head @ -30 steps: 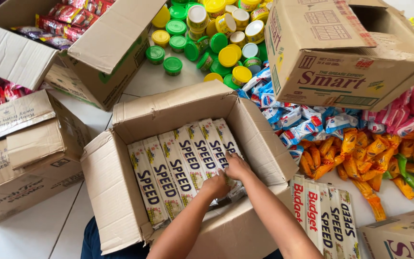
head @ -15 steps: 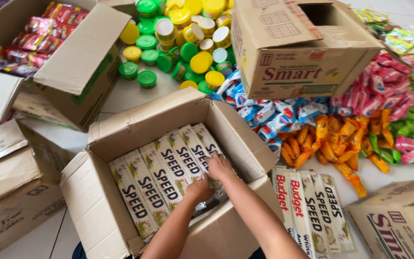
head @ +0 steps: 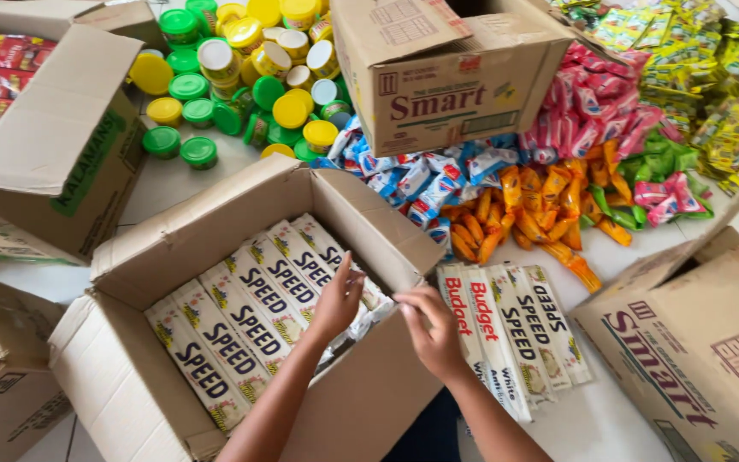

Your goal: Packing individual detergent bars into cardboard shipping boxes on the floor.

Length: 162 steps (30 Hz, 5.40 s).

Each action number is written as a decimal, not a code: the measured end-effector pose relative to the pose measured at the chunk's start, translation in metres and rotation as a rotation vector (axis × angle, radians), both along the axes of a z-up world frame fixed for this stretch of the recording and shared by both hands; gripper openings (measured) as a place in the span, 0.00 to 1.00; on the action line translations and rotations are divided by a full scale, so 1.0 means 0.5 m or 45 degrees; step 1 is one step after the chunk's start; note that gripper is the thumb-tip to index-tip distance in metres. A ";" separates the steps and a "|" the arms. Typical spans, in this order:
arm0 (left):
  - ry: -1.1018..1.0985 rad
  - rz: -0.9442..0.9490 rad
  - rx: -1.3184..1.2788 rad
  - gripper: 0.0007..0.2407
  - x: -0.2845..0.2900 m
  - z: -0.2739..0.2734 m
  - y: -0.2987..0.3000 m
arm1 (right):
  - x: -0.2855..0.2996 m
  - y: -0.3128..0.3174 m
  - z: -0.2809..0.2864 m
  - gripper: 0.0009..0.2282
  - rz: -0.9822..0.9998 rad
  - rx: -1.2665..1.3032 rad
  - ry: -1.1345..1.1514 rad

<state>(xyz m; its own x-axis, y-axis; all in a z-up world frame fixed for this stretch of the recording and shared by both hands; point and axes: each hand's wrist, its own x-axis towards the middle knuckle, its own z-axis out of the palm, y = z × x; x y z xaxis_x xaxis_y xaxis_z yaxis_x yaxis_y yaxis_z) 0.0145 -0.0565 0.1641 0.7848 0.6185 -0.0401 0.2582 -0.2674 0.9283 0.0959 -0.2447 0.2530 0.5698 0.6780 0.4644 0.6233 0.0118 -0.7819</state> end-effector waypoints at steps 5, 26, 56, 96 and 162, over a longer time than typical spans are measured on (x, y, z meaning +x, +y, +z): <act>-0.421 -0.226 -0.238 0.24 0.113 -0.020 -0.185 | 0.037 -0.229 -0.061 0.08 -0.285 -0.099 0.045; 0.275 -0.464 -1.294 0.23 0.454 -0.277 -0.750 | 0.505 -0.732 -0.643 0.20 -1.168 -0.597 0.560; 0.331 -0.233 -1.307 0.24 0.435 -0.274 -0.743 | 0.512 -0.697 -0.663 0.16 -1.125 -0.859 0.122; -0.139 0.068 -0.843 0.16 0.066 -0.155 -0.030 | 0.197 0.171 -0.210 0.13 0.206 -0.694 0.684; 0.006 0.157 -0.272 0.21 0.085 -0.483 0.100 | 0.143 0.307 -0.274 0.17 0.205 -0.520 0.044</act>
